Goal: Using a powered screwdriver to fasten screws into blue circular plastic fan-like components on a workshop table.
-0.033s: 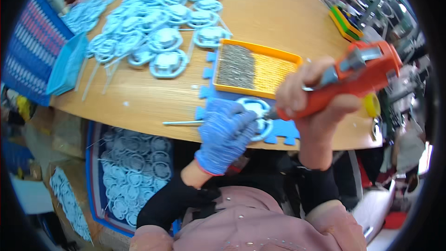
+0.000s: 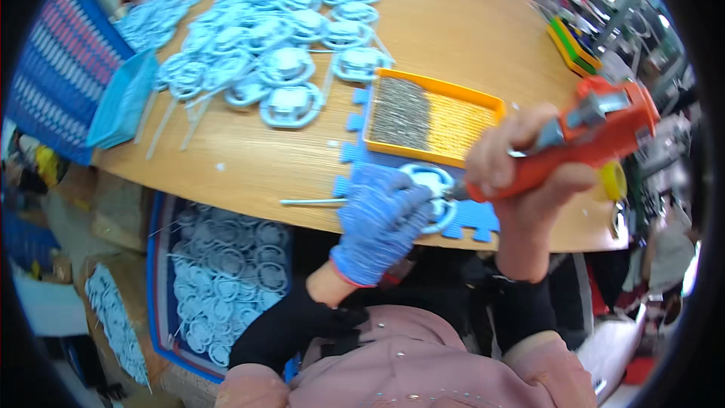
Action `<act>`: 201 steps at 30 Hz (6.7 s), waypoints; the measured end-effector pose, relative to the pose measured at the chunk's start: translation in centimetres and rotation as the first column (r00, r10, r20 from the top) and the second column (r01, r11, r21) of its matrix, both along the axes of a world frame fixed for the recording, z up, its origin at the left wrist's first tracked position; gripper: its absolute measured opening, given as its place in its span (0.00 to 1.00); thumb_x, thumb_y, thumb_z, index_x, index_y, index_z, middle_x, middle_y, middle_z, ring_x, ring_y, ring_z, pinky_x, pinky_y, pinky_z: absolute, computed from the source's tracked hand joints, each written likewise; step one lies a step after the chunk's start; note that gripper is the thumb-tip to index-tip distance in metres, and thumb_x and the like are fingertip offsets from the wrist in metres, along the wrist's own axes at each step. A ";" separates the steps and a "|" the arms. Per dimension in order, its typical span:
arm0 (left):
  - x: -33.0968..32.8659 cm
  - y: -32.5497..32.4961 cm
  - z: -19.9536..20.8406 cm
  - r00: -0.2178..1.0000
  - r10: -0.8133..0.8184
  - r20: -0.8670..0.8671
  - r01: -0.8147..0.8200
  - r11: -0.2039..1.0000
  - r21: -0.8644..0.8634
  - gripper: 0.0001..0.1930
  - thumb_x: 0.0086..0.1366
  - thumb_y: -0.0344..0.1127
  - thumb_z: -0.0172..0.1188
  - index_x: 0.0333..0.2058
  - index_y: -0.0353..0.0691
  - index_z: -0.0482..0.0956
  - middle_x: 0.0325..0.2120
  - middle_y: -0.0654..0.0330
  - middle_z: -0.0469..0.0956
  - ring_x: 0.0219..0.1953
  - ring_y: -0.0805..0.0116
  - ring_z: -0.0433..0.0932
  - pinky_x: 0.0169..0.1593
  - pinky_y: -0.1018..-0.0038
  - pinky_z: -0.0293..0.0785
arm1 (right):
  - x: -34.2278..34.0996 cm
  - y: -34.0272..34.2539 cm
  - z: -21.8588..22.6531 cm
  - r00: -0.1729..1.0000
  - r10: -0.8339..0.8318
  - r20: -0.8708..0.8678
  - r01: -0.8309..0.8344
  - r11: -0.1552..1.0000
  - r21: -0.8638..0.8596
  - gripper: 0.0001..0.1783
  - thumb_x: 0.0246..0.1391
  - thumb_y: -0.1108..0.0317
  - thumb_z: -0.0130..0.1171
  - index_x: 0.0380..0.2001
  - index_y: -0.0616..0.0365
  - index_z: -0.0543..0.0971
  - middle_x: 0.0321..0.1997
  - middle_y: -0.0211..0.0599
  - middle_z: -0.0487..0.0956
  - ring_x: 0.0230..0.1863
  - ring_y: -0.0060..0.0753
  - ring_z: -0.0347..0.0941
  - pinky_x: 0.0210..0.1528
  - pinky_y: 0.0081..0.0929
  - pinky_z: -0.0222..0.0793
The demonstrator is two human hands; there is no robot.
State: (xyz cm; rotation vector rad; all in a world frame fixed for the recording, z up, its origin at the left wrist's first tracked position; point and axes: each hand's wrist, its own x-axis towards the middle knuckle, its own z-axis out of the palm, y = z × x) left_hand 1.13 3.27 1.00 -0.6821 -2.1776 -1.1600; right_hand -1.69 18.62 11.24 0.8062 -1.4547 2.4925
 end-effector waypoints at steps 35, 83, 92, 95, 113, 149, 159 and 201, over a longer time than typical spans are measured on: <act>-10.1 -11.0 3.1 0.769 0.557 0.316 -0.194 0.673 -0.714 0.27 0.54 0.51 0.61 0.51 0.47 0.75 0.43 0.49 0.73 0.45 0.50 0.74 0.48 0.61 0.72 | -0.9 2.7 -2.1 0.989 0.142 -0.047 -0.144 0.988 -0.050 0.35 0.43 0.37 0.62 0.33 0.60 0.68 0.17 0.34 0.70 0.17 0.29 0.69 0.21 0.26 0.67; 2.8 -7.2 -0.2 0.824 0.532 0.197 -0.470 0.835 -0.287 0.41 0.41 0.48 0.72 0.53 0.36 0.67 0.44 0.54 0.73 0.42 0.52 0.70 0.49 0.63 0.66 | -1.6 -7.1 -3.1 0.971 0.236 -0.036 -0.238 0.970 -0.050 0.24 0.48 0.52 0.64 0.37 0.59 0.69 0.21 0.35 0.72 0.20 0.27 0.70 0.23 0.25 0.67; 2.6 -1.4 0.2 0.935 -0.192 0.298 0.229 0.969 -0.093 0.38 0.46 0.54 0.68 0.53 0.41 0.69 0.46 0.49 0.72 0.54 0.46 0.67 0.59 0.53 0.57 | -1.8 -0.5 -0.9 0.973 -0.206 -0.104 0.217 0.970 0.108 0.38 0.44 0.30 0.56 0.38 0.57 0.67 0.19 0.29 0.68 0.21 0.25 0.65 0.23 0.23 0.62; -0.3 0.4 2.3 0.985 -0.174 0.016 0.161 0.870 -0.466 0.36 0.46 0.57 0.66 0.52 0.45 0.70 0.38 0.53 0.76 0.49 0.52 0.71 0.56 0.53 0.58 | -1.8 2.4 -0.8 0.943 -0.297 -0.149 0.318 0.937 0.147 0.38 0.44 0.30 0.57 0.38 0.55 0.67 0.20 0.30 0.68 0.21 0.26 0.65 0.22 0.23 0.63; -18.2 -23.0 -0.4 0.875 0.461 -0.149 -0.375 0.452 -0.809 0.32 0.51 0.47 0.66 0.55 0.46 0.70 0.56 0.43 0.65 0.58 0.43 0.64 0.59 0.56 0.61 | -5.8 6.1 -2.8 0.935 -0.351 -0.038 0.353 0.924 0.148 0.37 0.43 0.29 0.55 0.36 0.54 0.67 0.19 0.26 0.66 0.20 0.22 0.62 0.24 0.21 0.58; -4.2 -16.5 2.6 0.783 0.622 -0.001 -0.494 0.621 -0.608 0.29 0.51 0.40 0.66 0.51 0.34 0.73 0.45 0.46 0.73 0.46 0.49 0.73 0.51 0.62 0.68 | -11.5 8.5 -7.2 0.907 -0.420 -0.022 0.421 0.907 0.023 0.23 0.55 0.49 0.59 0.37 0.58 0.68 0.23 0.34 0.71 0.24 0.27 0.68 0.27 0.22 0.65; -11.0 -18.4 3.9 0.887 0.455 -0.083 -0.319 0.472 -0.822 0.26 0.48 0.41 0.65 0.47 0.40 0.76 0.45 0.51 0.73 0.50 0.53 0.70 0.52 0.57 0.63 | -10.1 7.7 -4.7 0.848 -0.529 -0.030 0.530 0.845 0.068 0.33 0.48 0.37 0.60 0.39 0.57 0.68 0.23 0.34 0.71 0.24 0.28 0.68 0.29 0.25 0.65; -3.7 -1.6 2.1 0.989 -0.149 -0.012 0.140 0.955 -0.262 0.18 0.44 0.35 0.70 0.36 0.40 0.81 0.34 0.58 0.77 0.39 0.57 0.74 0.47 0.64 0.67 | -1.9 0.6 -1.5 0.997 -0.078 0.012 0.078 0.996 -0.038 0.43 0.43 0.24 0.49 0.37 0.58 0.67 0.19 0.32 0.70 0.22 0.28 0.67 0.25 0.23 0.64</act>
